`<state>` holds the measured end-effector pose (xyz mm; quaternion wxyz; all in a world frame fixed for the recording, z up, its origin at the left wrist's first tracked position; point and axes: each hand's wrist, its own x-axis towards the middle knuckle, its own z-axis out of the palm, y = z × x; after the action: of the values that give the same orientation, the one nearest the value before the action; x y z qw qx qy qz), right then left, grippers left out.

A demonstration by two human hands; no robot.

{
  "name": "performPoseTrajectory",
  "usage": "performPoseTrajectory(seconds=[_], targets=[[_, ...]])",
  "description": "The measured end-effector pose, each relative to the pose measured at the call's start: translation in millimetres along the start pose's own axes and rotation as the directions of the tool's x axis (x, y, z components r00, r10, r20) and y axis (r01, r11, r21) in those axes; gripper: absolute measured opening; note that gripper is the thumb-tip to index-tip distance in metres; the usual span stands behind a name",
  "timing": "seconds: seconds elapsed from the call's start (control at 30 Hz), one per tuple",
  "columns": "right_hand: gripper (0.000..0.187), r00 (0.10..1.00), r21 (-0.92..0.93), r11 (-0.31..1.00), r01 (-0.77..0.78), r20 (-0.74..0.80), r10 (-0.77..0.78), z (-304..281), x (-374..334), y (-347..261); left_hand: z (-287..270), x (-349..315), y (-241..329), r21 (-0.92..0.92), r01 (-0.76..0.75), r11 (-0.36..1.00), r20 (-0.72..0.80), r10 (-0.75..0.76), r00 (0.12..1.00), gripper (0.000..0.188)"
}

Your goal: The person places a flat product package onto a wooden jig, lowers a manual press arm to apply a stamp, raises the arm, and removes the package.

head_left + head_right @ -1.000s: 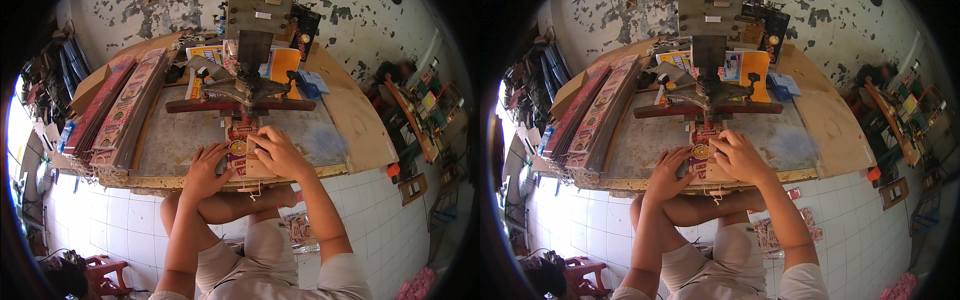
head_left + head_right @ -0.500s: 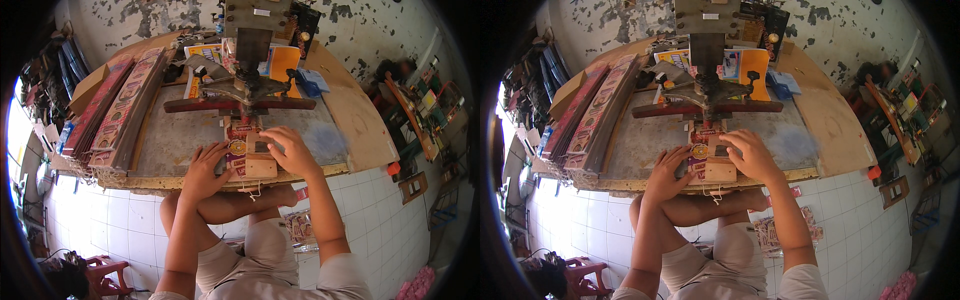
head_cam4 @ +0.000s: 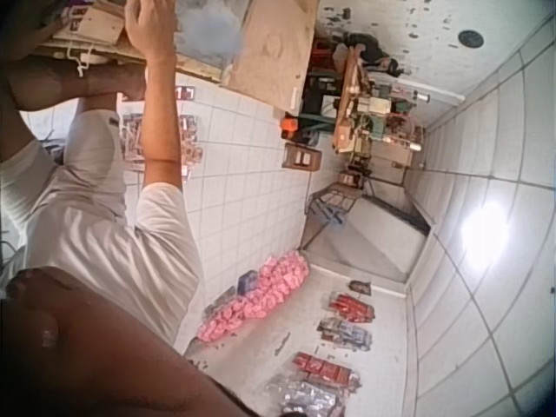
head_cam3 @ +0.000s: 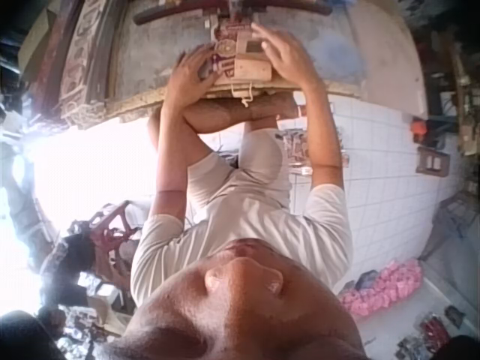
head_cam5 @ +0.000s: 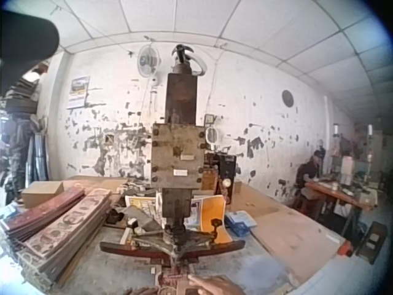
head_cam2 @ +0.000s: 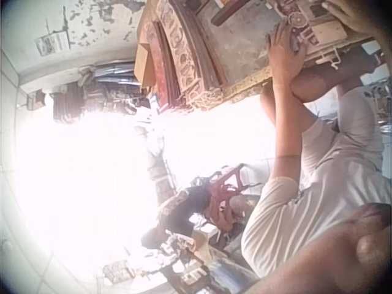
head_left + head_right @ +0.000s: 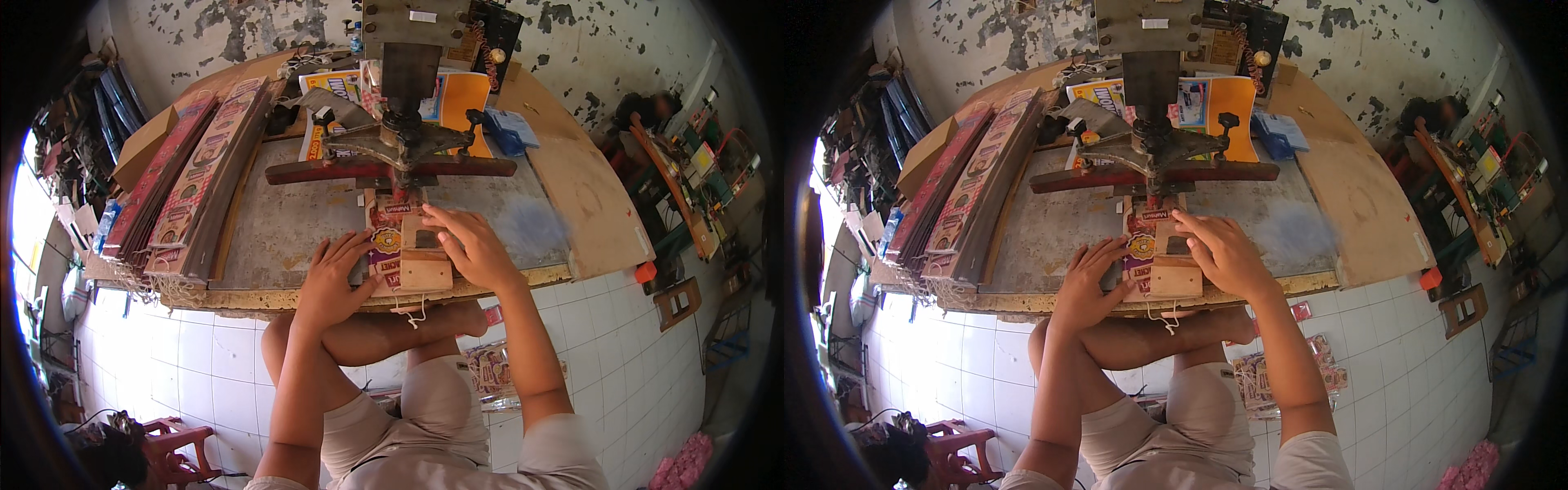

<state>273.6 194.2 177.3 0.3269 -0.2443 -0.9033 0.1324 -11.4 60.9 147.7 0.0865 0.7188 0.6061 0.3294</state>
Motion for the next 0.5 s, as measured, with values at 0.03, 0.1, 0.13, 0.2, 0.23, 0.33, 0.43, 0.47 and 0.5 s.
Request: performPoseTrajectory(seconds=[0.03,0.1,0.13,0.2,0.23,0.33,0.43,0.47,0.5], targets=[[0.052,1.0,-0.002,1.0,-0.002,0.002,0.002,-0.4,-0.4,-0.1,0.2,0.0,-0.1,0.001,0.002,1.0,0.001,-0.002,1.0,0.058],[0.052,1.0,-0.007,1.0,-0.006,0.006,0.006,-1.0,-1.1,-0.1,0.1,0.3,0.0,0.003,0.002,1.0,0.003,-0.002,1.0,0.058],[0.053,1.0,-0.005,1.0,-0.005,0.007,0.005,-0.9,-1.1,0.0,-0.4,0.0,0.1,0.005,0.003,1.0,0.004,-0.003,1.0,0.058],[0.054,1.0,0.0,1.0,-0.003,0.009,0.003,-0.6,-1.0,0.1,-0.7,-0.6,-0.4,0.007,0.003,1.0,0.005,-0.003,1.0,0.058],[0.055,1.0,0.01,1.0,-0.012,0.014,0.012,-1.6,-1.1,-0.3,-0.3,-0.5,-0.9,0.007,0.001,1.0,0.004,-0.001,1.0,0.059],[0.061,0.998,0.034,0.998,-0.047,0.031,0.046,-4.4,-2.1,-3.4,0.3,-0.3,-1.3,0.007,-0.001,1.0,0.002,0.001,1.0,0.059],[0.067,0.995,0.049,0.995,-0.086,0.051,0.084,-5.5,-2.7,-4.3,0.8,0.1,-1.0,0.011,-0.001,1.0,0.001,0.001,1.0,0.059],[0.069,0.994,0.057,0.994,-0.094,0.056,0.091,-5.5,-3.3,-2.6,1.2,0.3,-0.9,0.012,-0.001,1.0,0.0,0.001,1.0,0.059],[0.071,0.993,0.066,0.993,-0.102,0.06,0.098,-5.8,-3.7,-1.8,1.6,0.6,-0.7,0.009,-0.004,1.0,-0.001,0.004,1.0,0.059]])
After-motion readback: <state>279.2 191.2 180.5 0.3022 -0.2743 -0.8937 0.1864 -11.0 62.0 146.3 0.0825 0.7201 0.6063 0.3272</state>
